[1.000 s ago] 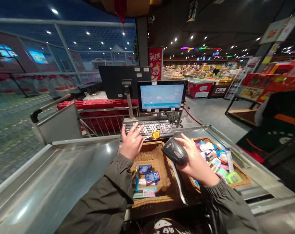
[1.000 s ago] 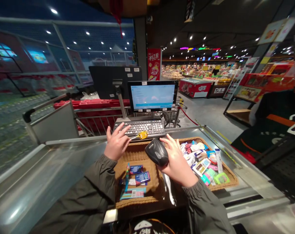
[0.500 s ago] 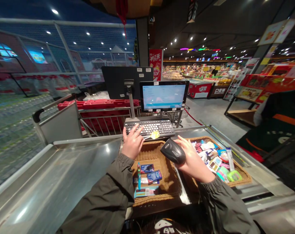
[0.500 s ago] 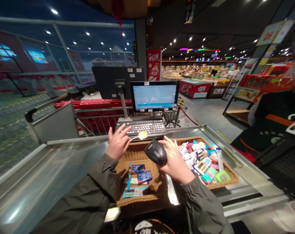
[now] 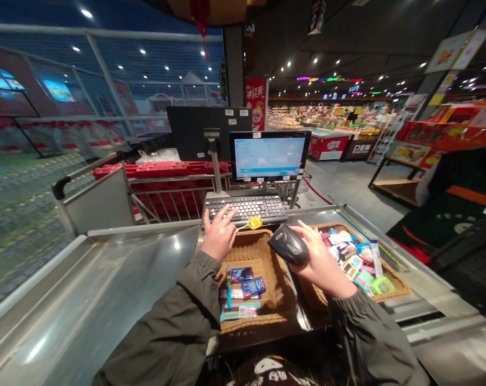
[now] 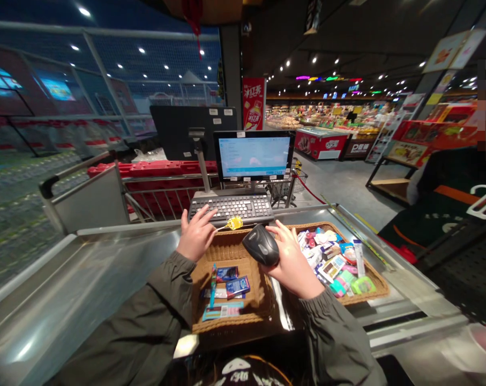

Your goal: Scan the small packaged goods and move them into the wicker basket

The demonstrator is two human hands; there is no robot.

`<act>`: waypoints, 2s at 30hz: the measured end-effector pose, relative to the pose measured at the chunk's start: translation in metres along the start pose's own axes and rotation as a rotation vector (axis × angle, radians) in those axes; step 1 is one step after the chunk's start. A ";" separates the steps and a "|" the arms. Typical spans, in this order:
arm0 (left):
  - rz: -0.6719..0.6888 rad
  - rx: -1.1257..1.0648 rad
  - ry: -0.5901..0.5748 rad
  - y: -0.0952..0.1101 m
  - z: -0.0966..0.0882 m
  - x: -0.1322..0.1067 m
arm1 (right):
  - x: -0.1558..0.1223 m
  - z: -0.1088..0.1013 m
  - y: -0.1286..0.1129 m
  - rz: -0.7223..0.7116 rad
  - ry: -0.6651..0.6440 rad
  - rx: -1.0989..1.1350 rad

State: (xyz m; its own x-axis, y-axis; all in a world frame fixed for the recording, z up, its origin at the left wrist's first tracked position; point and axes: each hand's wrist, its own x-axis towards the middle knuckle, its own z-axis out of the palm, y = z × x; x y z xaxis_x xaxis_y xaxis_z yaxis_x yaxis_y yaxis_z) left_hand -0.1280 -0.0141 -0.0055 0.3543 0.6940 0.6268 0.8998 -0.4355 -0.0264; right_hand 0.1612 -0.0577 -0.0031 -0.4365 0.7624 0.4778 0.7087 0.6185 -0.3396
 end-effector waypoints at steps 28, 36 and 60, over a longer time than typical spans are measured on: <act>0.085 -0.256 -0.775 0.028 0.145 -0.092 | -0.031 -0.023 0.045 0.105 0.087 -0.035; 0.168 -0.229 -0.956 0.036 0.147 -0.095 | -0.044 -0.047 0.064 0.162 0.204 -0.059; 0.353 -0.141 -0.517 0.266 0.162 0.046 | -0.117 -0.103 0.149 0.452 0.439 -0.124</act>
State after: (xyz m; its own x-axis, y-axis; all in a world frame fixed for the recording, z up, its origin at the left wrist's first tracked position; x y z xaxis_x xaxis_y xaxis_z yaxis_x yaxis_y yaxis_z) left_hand 0.1691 -0.0048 -0.1098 0.7321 0.6662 0.1418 0.6765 -0.7354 -0.0378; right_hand 0.3752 -0.0744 -0.0258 0.1694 0.7774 0.6057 0.8400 0.2075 -0.5013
